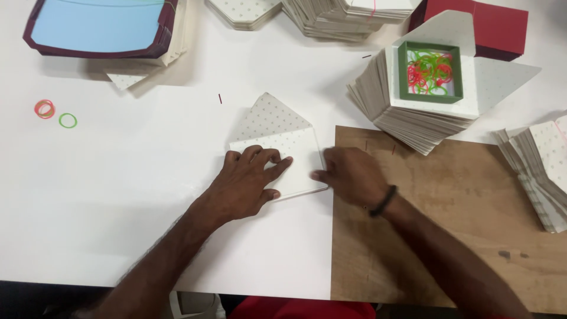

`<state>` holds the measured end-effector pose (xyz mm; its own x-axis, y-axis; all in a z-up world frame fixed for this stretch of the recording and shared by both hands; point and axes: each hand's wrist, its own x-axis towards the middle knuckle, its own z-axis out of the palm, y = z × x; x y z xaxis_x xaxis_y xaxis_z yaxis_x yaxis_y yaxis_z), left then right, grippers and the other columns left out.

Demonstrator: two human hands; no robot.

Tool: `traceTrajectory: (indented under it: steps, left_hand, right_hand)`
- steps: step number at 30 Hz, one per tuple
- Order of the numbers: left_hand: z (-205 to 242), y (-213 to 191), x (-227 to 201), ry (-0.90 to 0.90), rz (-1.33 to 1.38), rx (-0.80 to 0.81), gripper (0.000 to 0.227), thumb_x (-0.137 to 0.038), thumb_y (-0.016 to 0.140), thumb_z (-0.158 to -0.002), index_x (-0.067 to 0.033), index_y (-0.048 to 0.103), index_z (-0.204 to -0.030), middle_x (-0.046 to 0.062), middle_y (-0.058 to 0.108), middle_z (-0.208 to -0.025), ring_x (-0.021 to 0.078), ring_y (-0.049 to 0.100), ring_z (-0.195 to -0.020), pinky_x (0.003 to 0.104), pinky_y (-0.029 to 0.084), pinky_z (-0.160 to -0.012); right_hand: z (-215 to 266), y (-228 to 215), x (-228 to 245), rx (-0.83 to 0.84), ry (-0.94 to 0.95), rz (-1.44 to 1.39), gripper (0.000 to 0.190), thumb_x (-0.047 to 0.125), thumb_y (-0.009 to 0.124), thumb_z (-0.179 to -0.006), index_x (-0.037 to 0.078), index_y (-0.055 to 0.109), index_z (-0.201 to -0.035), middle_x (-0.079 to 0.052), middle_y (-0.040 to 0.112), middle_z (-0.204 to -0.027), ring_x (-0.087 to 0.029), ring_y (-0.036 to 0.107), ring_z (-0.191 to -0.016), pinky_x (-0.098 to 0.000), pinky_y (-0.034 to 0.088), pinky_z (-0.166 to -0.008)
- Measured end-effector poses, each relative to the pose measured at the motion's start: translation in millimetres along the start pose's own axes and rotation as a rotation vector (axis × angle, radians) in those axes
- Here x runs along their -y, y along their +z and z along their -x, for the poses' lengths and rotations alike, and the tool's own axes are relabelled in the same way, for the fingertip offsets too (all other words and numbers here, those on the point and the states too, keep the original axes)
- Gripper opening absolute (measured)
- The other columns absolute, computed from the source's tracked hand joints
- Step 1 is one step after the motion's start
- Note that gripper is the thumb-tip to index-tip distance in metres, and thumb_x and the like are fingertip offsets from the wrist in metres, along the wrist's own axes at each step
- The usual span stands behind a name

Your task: The person folds paper sheets into envelopes and stacks them on a work table alongside other workers.

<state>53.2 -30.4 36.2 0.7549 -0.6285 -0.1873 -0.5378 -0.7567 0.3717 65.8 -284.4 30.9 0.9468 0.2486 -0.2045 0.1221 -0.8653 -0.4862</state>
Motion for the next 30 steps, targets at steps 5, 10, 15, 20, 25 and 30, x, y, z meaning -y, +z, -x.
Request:
traceTrajectory:
  steps: [5,10,15,20,25,30]
  left_hand:
    - [-3.3,-0.2,-1.5,-0.008,-0.001,0.015,0.071,-0.037,0.073,-0.087,-0.0176,0.047,-0.15,0.006,0.048,-0.144,0.0251,0.042,-0.129,0.047,0.033,-0.098]
    - [20.4,36.2,4.3,0.004,-0.048,-0.155,0.062,-0.039,0.071,-0.09,-0.0146,0.053,-0.144,0.006,0.054,-0.14,0.0256,0.046,-0.132,0.048,0.036,-0.102]
    - [80.9,80.2,3.4,0.066,-0.109,-0.482,0.046,-0.032,0.063,-0.1,-0.0055,0.062,-0.138,0.01,0.061,-0.144,0.028,0.052,-0.139,0.046,0.04,-0.116]
    - [86.5,82.6,1.1,0.019,-0.044,-0.481,0.044,-0.032,0.061,-0.101,-0.0065,0.063,-0.136,0.009,0.062,-0.144,0.0258,0.051,-0.14,0.044,0.038,-0.118]
    - [87.2,77.6,0.3,0.023,-0.045,-0.453,0.045,-0.033,0.061,-0.1,-0.0069,0.064,-0.136,0.009,0.063,-0.143,0.025,0.051,-0.139,0.045,0.036,-0.117]
    - [86.3,69.1,-7.9,0.002,0.057,-0.553,0.04,-0.031,0.068,-0.097,-0.006,0.068,-0.129,0.009,0.067,-0.137,0.025,0.055,-0.138,0.041,0.045,-0.112]
  right_hand:
    - [-0.2,-1.3,7.9,0.065,0.041,0.059,0.041,0.039,0.083,-0.079,0.006,0.063,-0.068,-0.012,0.067,-0.066,-0.031,0.065,-0.062,-0.0461,0.048,-0.059]
    - [-14.8,12.8,42.2,0.03,-0.137,0.017,0.038,0.037,0.085,-0.078,0.007,0.064,-0.069,-0.011,0.067,-0.064,-0.029,0.064,-0.061,-0.0455,0.047,-0.057]
    - [-14.5,4.7,53.0,0.185,-0.015,0.098,0.039,0.042,0.081,-0.083,0.008,0.065,-0.072,-0.01,0.067,-0.065,-0.026,0.066,-0.063,-0.0423,0.049,-0.061]
    - [-12.9,40.5,66.3,0.123,-0.214,0.068,0.038,0.04,0.082,-0.081,0.008,0.064,-0.072,-0.009,0.067,-0.068,-0.026,0.065,-0.063,-0.0431,0.048,-0.058]
    - [-4.4,35.4,50.6,0.151,-0.276,0.078,0.037,0.042,0.079,-0.084,0.009,0.064,-0.075,-0.008,0.066,-0.067,-0.025,0.062,-0.061,-0.0421,0.047,-0.055]
    - [-2.2,-1.8,29.3,0.218,0.009,0.127,0.038,0.045,0.08,-0.083,0.009,0.068,-0.08,-0.004,0.064,-0.065,-0.021,0.061,-0.06,-0.0383,0.048,-0.056]
